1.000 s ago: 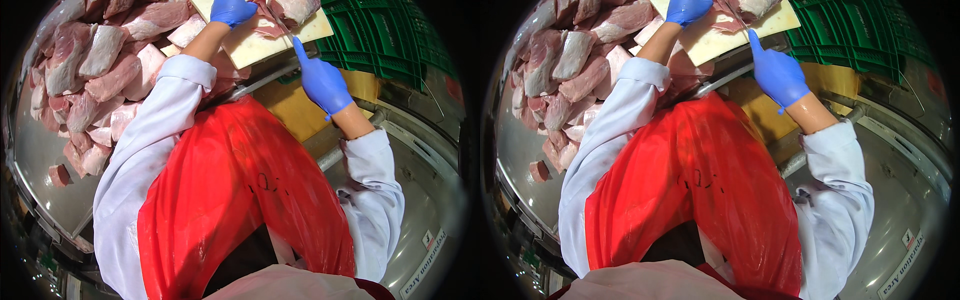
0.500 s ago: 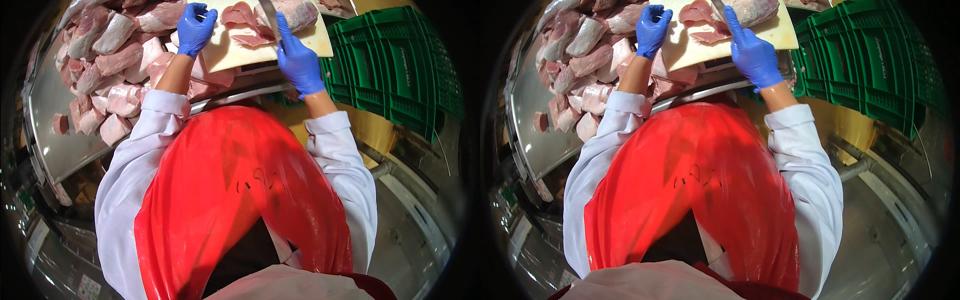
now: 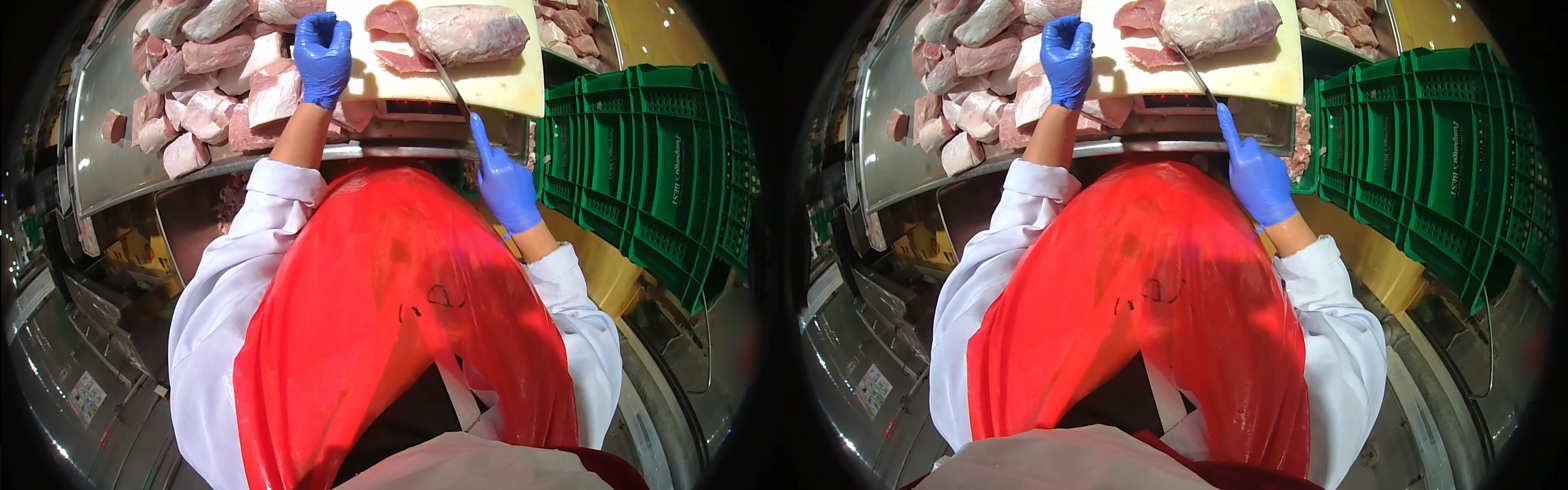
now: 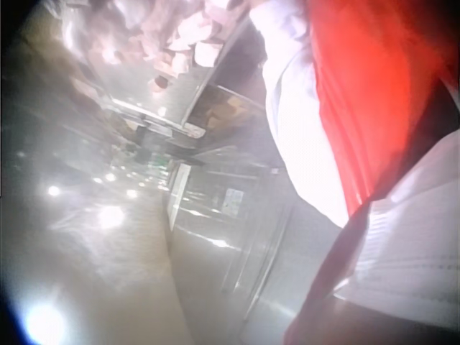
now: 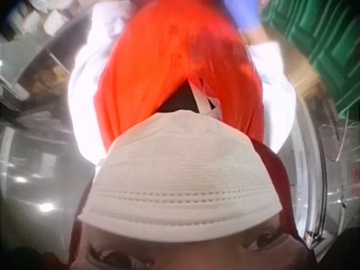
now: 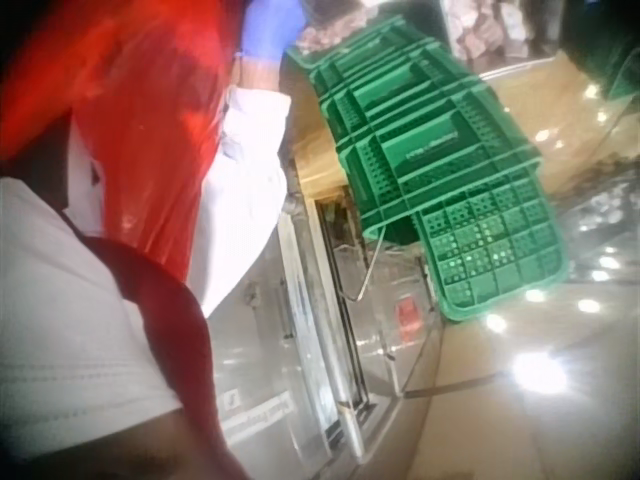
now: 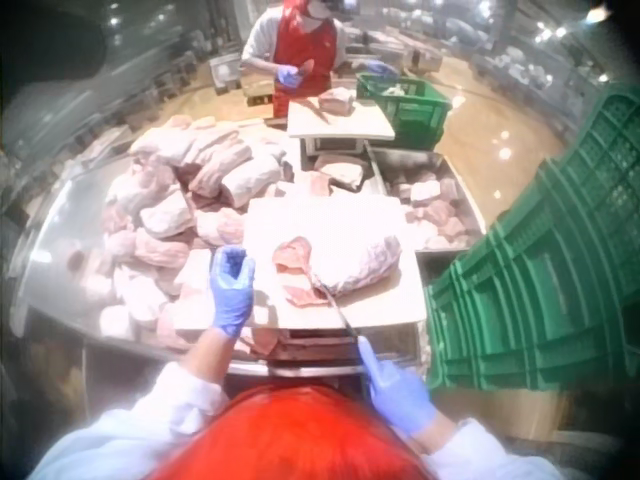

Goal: The person cuts large pieces of raw meat into smaller portions using a knife on a cutting board. The cut pieces are placed into a green crate. The person wears blue gloves and a red apron.

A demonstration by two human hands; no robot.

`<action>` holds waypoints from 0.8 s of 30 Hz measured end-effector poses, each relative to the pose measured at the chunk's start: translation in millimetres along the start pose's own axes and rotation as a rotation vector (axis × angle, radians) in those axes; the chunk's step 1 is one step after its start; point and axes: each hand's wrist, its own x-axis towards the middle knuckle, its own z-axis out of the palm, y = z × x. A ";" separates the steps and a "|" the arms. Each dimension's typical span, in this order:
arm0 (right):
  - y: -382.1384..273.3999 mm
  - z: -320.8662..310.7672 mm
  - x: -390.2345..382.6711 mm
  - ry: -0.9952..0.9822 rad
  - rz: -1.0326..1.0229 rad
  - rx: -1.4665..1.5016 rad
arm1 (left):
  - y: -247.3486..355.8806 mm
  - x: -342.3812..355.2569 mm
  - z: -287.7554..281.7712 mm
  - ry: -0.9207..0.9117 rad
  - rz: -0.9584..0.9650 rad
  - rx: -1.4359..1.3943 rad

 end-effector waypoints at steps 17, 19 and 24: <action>-21.4 -25.1 129.5 0.111 -0.071 0.081 | 17.8 -40.2 61.6 -0.117 0.044 0.533; -15.5 -43.4 107.2 -0.109 -0.074 -0.022 | 10.6 -42.3 54.4 -0.099 0.069 0.558; 42.9 -89.3 46.1 -0.362 -0.187 -0.308 | 5.4 -47.2 32.4 -0.108 0.027 0.560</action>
